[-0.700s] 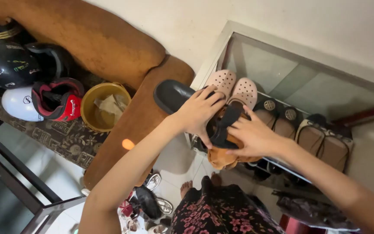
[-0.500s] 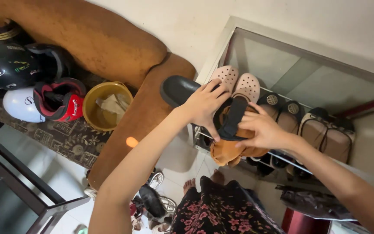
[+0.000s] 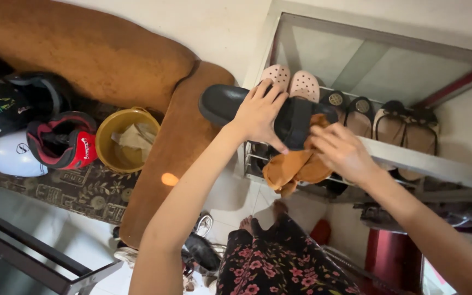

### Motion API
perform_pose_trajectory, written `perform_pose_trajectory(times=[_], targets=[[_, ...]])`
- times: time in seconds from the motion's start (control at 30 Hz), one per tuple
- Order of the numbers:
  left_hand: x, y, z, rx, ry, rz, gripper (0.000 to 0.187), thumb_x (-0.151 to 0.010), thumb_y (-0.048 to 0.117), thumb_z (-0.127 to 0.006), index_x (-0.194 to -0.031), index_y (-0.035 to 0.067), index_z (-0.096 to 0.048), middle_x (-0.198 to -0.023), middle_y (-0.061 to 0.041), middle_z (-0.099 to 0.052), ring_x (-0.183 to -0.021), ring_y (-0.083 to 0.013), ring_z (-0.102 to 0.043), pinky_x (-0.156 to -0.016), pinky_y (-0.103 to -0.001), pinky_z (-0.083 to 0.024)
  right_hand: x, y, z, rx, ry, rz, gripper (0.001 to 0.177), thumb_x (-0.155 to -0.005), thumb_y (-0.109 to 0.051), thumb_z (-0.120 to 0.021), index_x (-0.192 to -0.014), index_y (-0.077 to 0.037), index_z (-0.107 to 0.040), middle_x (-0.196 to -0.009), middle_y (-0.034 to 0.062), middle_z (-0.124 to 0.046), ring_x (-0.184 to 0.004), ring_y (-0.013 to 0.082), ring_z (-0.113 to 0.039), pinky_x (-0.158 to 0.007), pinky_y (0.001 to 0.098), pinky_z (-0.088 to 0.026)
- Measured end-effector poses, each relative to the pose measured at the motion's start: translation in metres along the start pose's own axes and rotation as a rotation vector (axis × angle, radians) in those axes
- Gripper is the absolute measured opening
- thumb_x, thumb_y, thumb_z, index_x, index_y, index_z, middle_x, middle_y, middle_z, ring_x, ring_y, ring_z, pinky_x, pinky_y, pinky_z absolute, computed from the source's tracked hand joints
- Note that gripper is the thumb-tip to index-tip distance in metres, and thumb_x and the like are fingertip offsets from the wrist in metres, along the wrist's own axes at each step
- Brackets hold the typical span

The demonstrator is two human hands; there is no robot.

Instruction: Cleaning black sandals with a cloth and organizing footwear on a rack and the floor.

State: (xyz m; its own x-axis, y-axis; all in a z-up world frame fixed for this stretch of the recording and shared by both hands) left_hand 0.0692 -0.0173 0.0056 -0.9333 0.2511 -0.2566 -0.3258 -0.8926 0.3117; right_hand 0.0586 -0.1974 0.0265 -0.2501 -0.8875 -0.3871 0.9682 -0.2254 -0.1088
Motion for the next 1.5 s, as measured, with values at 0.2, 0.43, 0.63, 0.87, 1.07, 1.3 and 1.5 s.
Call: perform_pose_trajectory(times=[0.2, 0.43, 0.63, 0.87, 1.07, 1.3, 1.5], targets=[[0.012, 0.006, -0.007, -0.101, 0.134, 0.102, 0.138, -0.036, 0.075, -0.091, -0.140, -0.003, -0.046, -0.146, -0.019, -0.042, -0.143, -0.0415, -0.030, -0.115, -0.058, -0.026, -0.004, -0.004, 0.017, 0.256, 0.012, -0.170, 0.048, -0.073, -0.014, -0.087, -0.112, 0.006, -0.067, -0.126, 0.0163, -0.061, -0.107, 0.0364, -0.058, -0.093, 0.0439, -0.051], [0.022, 0.023, 0.006, -0.133, 0.126, 0.155, 0.135, -0.038, 0.070, -0.093, -0.143, -0.001, -0.046, -0.144, -0.014, -0.044, -0.145, -0.0388, -0.032, -0.115, -0.059, -0.031, 0.007, -0.015, -0.006, -0.027, 0.042, -0.339, 0.048, -0.068, 0.004, -0.073, -0.115, 0.003, -0.064, -0.129, 0.0158, -0.058, -0.121, 0.0395, -0.057, -0.100, 0.0438, -0.050], [0.040, 0.034, 0.001, -0.251, 0.243, 0.128, 0.138, -0.036, 0.061, -0.094, -0.148, -0.001, -0.042, -0.148, -0.017, -0.040, -0.143, -0.0391, -0.033, -0.111, -0.060, -0.034, 0.019, -0.016, -0.007, -0.256, 0.141, -0.488, 0.037, -0.071, 0.003, -0.073, -0.107, 0.004, -0.063, -0.117, 0.0140, -0.066, -0.107, 0.0371, -0.064, -0.091, 0.0403, -0.053], [0.050, 0.039, 0.005, -0.272, 0.332, 0.152, 0.140, -0.041, 0.061, -0.093, -0.152, -0.004, -0.037, -0.150, -0.018, -0.039, -0.143, -0.0401, -0.033, -0.113, -0.061, -0.034, 0.047, 0.001, -0.005, -0.202, -0.144, -0.609, 0.037, -0.073, -0.008, -0.077, -0.109, -0.005, -0.074, -0.104, 0.0164, -0.074, -0.094, 0.0353, -0.071, -0.083, 0.0391, -0.056], [0.046, 0.042, 0.007, -0.295, 0.303, 0.187, 0.143, -0.039, 0.061, -0.093, -0.153, -0.003, -0.036, -0.149, -0.017, -0.040, -0.141, -0.0387, -0.035, -0.110, -0.063, -0.036, 0.047, 0.001, 0.034, -0.121, 0.303, -0.590, 0.047, -0.082, -0.004, -0.074, -0.129, -0.004, -0.067, -0.131, 0.0162, -0.069, -0.115, 0.0341, -0.068, -0.096, 0.0416, -0.054], [0.048, 0.044, 0.012, -0.284, 0.306, 0.128, 0.135, -0.039, 0.054, -0.095, -0.149, -0.002, -0.040, -0.143, -0.016, -0.044, -0.137, -0.0392, -0.037, -0.102, -0.066, -0.039, 0.053, -0.041, -0.045, -0.084, 0.239, -0.524, 0.065, -0.077, 0.008, -0.067, -0.140, -0.005, -0.060, -0.150, 0.0148, -0.057, -0.121, 0.0369, -0.061, -0.109, 0.0433, -0.046], [0.089, 0.034, 0.045, 0.079, 0.480, 0.338, 0.126, -0.040, 0.056, -0.097, -0.138, -0.004, -0.045, -0.135, -0.017, -0.048, -0.129, -0.0438, -0.040, -0.102, -0.058, -0.041, 0.114, -0.080, -0.062, -0.486, 0.397, -0.723, 0.052, -0.084, 0.008, -0.065, -0.135, -0.005, -0.066, -0.143, 0.0105, -0.066, -0.125, 0.0237, -0.066, -0.105, 0.0314, -0.049]])
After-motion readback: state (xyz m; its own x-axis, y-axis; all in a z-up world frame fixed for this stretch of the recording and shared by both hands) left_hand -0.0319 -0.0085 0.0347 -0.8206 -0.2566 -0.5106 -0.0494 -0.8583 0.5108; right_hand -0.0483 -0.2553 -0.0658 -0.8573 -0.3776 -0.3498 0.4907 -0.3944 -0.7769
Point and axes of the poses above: each hand's wrist, its own x-axis away from the middle knuckle, its own z-axis out of the back of the hand, y = z × x, the point moved 8 cm from there along -x, towards the middle knuckle
